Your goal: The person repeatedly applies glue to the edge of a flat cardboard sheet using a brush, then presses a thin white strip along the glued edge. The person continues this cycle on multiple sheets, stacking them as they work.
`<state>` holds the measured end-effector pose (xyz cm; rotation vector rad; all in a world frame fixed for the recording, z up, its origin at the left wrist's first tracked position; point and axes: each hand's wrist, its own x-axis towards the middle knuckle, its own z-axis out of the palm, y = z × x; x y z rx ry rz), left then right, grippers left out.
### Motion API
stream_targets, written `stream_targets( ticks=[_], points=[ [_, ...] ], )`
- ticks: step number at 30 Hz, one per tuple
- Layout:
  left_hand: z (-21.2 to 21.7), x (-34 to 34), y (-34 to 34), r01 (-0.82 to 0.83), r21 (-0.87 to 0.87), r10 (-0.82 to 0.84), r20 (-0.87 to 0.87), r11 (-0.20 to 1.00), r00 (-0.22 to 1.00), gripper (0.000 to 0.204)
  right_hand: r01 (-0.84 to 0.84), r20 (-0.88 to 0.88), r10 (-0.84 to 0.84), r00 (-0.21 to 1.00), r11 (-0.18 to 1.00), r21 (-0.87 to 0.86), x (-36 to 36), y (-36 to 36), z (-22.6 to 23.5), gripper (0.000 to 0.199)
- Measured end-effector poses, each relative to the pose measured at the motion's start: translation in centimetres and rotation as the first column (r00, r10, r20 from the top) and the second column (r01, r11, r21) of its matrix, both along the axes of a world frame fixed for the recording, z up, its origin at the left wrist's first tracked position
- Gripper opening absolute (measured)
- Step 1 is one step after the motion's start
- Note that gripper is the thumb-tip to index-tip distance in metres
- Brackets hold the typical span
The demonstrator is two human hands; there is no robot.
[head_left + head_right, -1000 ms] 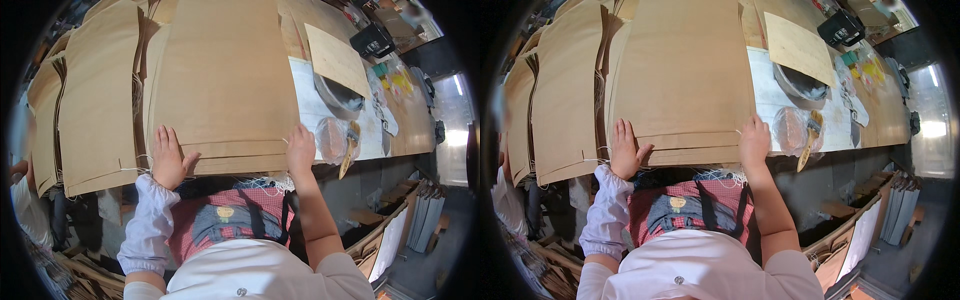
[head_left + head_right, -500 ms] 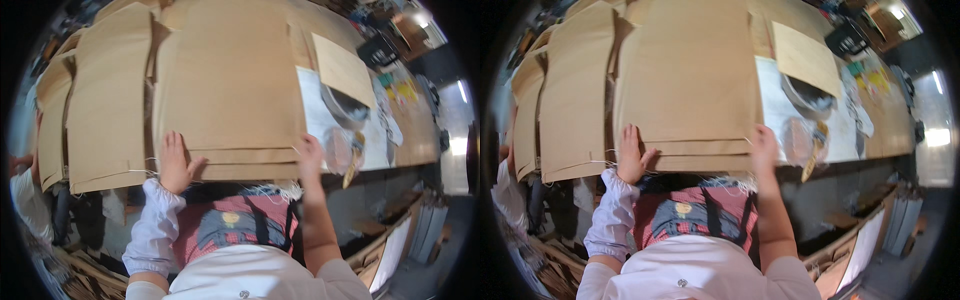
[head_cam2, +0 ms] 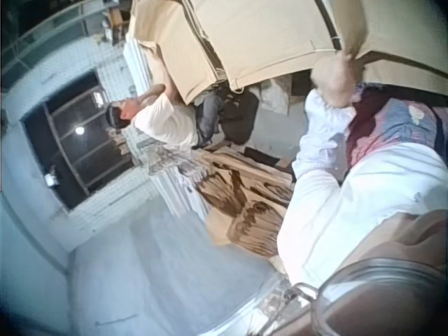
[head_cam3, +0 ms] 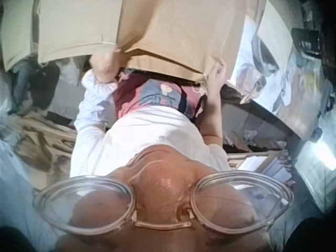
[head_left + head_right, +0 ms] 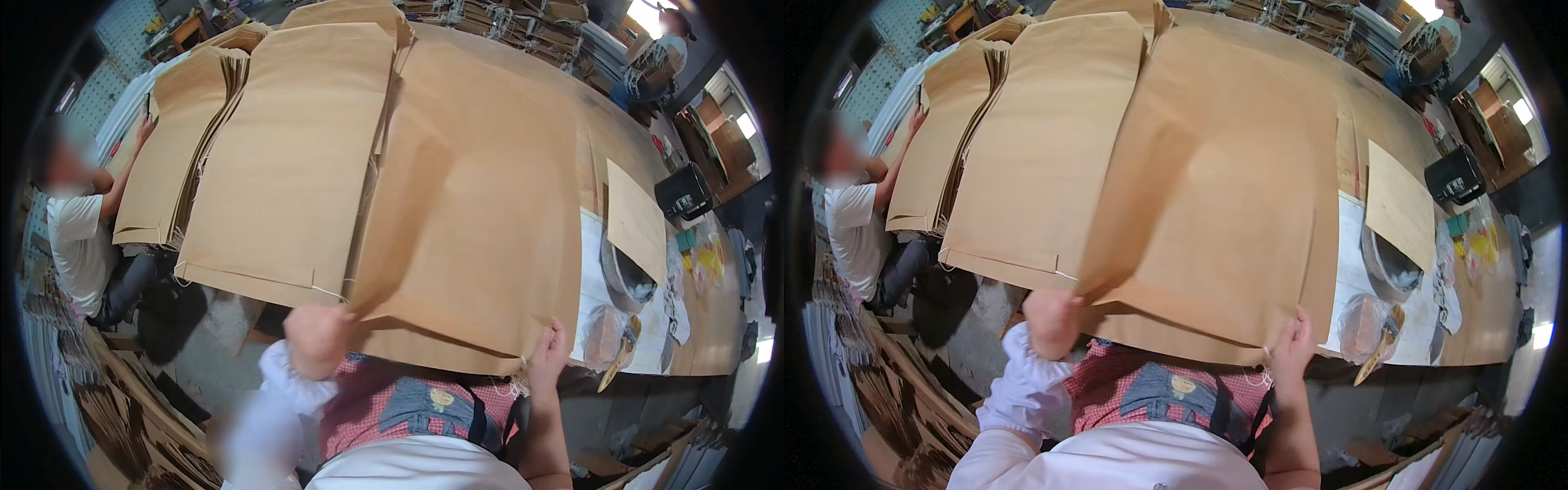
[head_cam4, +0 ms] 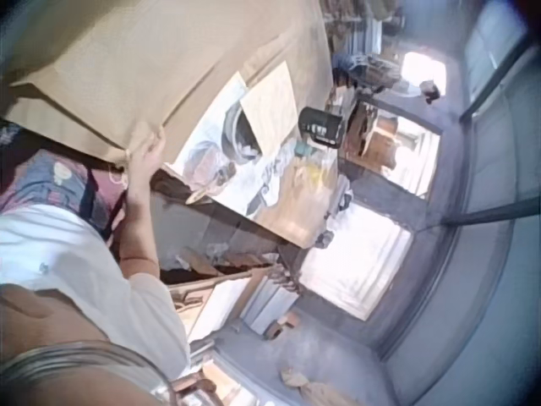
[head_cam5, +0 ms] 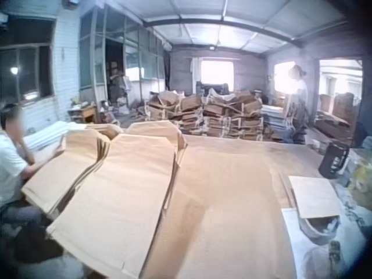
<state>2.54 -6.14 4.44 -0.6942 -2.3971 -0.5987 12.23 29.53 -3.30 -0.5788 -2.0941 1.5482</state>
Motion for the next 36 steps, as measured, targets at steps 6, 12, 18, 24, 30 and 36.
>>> stream_targets(
  ticks=[6,12,18,24,30,36],
  points=[
    [-0.9,-1.7,-14.5,-0.543,0.466,0.485,0.249,0.698,0.838,0.025,-0.482,0.131,0.485,0.865,0.874,-0.056,-8.5,-11.4,1.6,0.034],
    [-5.5,-10.1,-32.9,-0.676,0.374,0.554,0.39,0.635,0.736,0.028,-0.578,-0.032,0.706,0.707,0.551,-0.602,-15.6,-23.9,2.4,0.046],
    [-7.9,-14.1,-33.8,-0.837,0.004,0.817,0.212,0.547,0.536,0.032,-0.751,-0.084,0.819,0.567,0.473,-0.46,-8.8,-18.7,4.7,0.047],
    [-0.4,-5.1,-15.9,-0.459,0.109,0.451,0.093,0.881,0.888,0.022,-0.318,0.34,0.096,0.935,0.65,0.69,2.5,5.3,10.6,0.033],
    [-1.6,0.1,6.5,0.393,-0.12,-0.356,0.246,0.912,0.901,0.042,-0.432,0.55,-0.226,0.804,0.413,0.802,8.8,14.1,10.5,0.047],
    [-3.2,-1.7,10.8,0.522,-0.251,-0.399,0.409,0.816,0.821,0.065,0.289,-0.09,-0.284,0.955,0.807,0.515,7.1,17.1,10.1,0.02]
  ],
)
